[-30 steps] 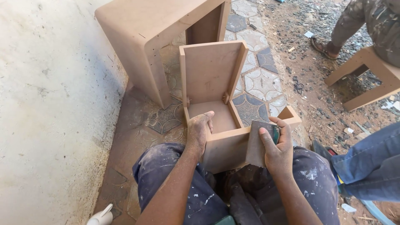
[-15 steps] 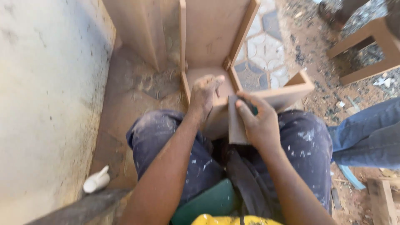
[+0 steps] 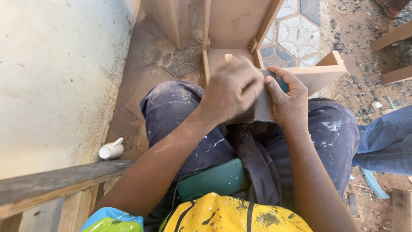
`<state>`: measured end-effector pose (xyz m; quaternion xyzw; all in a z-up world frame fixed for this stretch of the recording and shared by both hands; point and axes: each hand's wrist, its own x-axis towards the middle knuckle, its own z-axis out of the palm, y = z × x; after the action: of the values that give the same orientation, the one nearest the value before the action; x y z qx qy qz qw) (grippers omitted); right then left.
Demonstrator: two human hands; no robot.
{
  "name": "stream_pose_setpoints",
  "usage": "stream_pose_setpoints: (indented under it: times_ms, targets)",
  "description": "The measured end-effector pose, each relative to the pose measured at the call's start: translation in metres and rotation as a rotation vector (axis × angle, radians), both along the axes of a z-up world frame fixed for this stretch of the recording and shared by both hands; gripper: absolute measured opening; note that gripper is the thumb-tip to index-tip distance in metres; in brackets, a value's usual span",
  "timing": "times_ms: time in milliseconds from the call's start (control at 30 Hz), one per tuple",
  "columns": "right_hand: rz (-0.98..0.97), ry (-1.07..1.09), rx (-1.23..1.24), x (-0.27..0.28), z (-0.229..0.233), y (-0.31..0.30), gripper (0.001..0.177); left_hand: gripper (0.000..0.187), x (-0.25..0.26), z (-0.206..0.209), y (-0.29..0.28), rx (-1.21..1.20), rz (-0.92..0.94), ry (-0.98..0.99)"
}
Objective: Sanding the edges and surfaces of a wooden frame manually using sandpaper.
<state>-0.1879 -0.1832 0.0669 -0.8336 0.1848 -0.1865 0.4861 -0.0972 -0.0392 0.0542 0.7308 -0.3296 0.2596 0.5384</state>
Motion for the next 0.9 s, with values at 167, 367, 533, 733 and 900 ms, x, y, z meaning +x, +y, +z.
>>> stream_pose_setpoints:
  times_ms: [167,367,533,733,900]
  targets:
    - [0.032,0.048,-0.017,0.002,0.001,0.003,0.031,0.012,-0.047,0.008,0.040,0.848,-0.919,0.834]
    - [0.079,0.066,-0.045,-0.007,-0.002,0.003,0.035,0.009,-0.064,-0.010,0.045,1.128,-0.839,0.936]
    - [0.061,0.097,-0.053,-0.018,-0.001,0.004,0.038,0.007,-0.072,-0.007,0.044,1.217,-0.832,0.918]
    - [0.014,0.051,-0.054,-0.030,0.007,0.001,0.063,0.019,-0.046,0.041,0.039,0.813,-0.794,0.809]
    - [-0.030,-0.072,-0.021,-0.030,0.002,-0.009,0.072,0.023,0.006,0.050,0.026,0.229,-0.472,0.521]
